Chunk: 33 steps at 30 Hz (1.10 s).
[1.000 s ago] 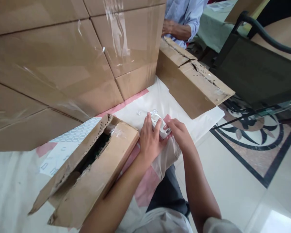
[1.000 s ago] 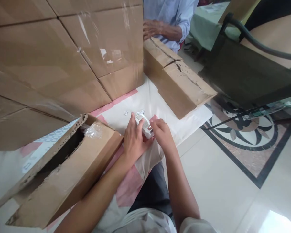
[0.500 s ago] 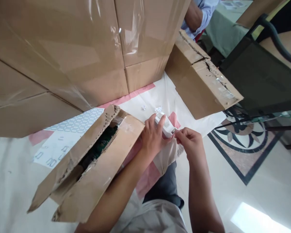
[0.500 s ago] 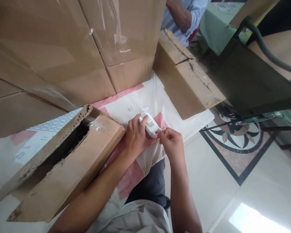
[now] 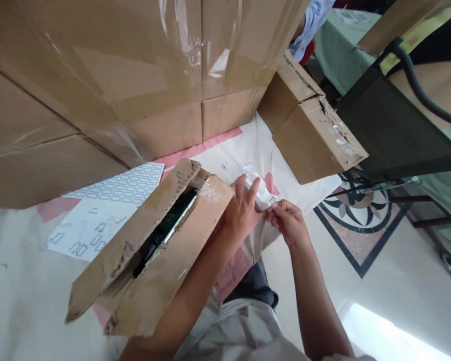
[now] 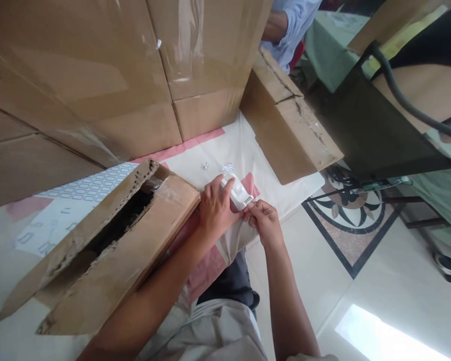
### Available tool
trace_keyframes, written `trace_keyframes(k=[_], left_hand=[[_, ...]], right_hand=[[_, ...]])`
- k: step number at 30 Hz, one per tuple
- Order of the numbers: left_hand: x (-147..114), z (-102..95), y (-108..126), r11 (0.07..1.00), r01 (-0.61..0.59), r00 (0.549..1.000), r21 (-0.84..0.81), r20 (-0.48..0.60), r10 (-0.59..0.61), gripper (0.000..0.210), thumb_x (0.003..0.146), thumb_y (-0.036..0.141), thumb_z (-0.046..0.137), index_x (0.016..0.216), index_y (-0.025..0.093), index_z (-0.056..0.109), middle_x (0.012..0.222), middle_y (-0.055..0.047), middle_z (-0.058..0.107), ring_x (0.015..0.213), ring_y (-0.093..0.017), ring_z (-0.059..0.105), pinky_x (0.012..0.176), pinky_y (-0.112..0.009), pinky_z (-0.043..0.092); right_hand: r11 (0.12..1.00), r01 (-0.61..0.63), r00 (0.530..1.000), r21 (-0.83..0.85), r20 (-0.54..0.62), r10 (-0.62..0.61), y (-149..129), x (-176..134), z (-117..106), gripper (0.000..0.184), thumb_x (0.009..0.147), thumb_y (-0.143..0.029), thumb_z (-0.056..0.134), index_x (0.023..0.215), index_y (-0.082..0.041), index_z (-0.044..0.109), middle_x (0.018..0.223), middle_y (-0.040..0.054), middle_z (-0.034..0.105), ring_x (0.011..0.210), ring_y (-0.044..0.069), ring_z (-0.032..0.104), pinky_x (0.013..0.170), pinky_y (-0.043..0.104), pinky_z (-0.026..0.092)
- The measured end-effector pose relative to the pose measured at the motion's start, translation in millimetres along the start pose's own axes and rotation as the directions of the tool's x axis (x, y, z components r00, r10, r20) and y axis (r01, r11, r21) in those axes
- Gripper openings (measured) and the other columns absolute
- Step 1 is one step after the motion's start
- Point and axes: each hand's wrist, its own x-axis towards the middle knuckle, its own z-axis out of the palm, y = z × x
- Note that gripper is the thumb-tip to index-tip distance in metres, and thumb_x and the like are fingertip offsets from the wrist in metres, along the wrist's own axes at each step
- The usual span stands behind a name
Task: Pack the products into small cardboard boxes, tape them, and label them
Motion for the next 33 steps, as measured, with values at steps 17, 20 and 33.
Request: trace_keyframes(k=[17, 20, 33], left_hand=[[1.2, -50.2, 13.5, 0.745, -0.063, 0.993, -0.664, 0.033, 0.113, 0.017, 0.092, 0.024, 0.062, 0.108, 0.019, 0.064, 0.104, -0.007, 0.072, 0.102, -0.021, 0.069, 0.096, -0.035, 0.056], [0.5, -70.3, 17.7, 0.689, -0.082, 0.971, -0.720, 0.099, 0.219, 0.014, 0.094, 0.028, 0.063, 0.106, 0.020, 0.067, 0.103, -0.004, 0.076, 0.093, -0.018, 0.072, 0.085, -0.028, 0.059], [-111.6, -179.3, 9.8, 0.966, -0.259, 0.955, 0.022, -0.145, 0.259, 0.014, 0.100, 0.015, 0.050, 0.096, 0.017, 0.063, 0.084, -0.004, 0.070, 0.072, -0.018, 0.065, 0.067, -0.031, 0.050]], right_hand=[[0.786, 0.557, 0.786, -0.268, -0.135, -0.603, -8.8, -59.2, 10.6, 0.050, 0.091, -0.038, 0.072, 0.057, -0.021, 0.039, 0.066, 0.0006, 0.062, 0.065, 0.016, 0.059, 0.065, 0.032, 0.046], [0.686, 0.646, 0.706, -0.335, -0.079, -0.704, -21.3, -65.3, 20.1, 0.048, 0.095, -0.033, 0.069, 0.059, -0.022, 0.039, 0.073, 0.0018, 0.068, 0.066, 0.017, 0.061, 0.064, 0.033, 0.047], [0.053, 0.989, 0.126, -0.141, 0.575, -0.808, -38.8, -108.0, 66.3, 0.033, 0.083, 0.000, 0.067, 0.068, -0.023, 0.049, 0.088, 0.0019, 0.078, 0.058, 0.013, 0.055, 0.049, 0.029, 0.043]])
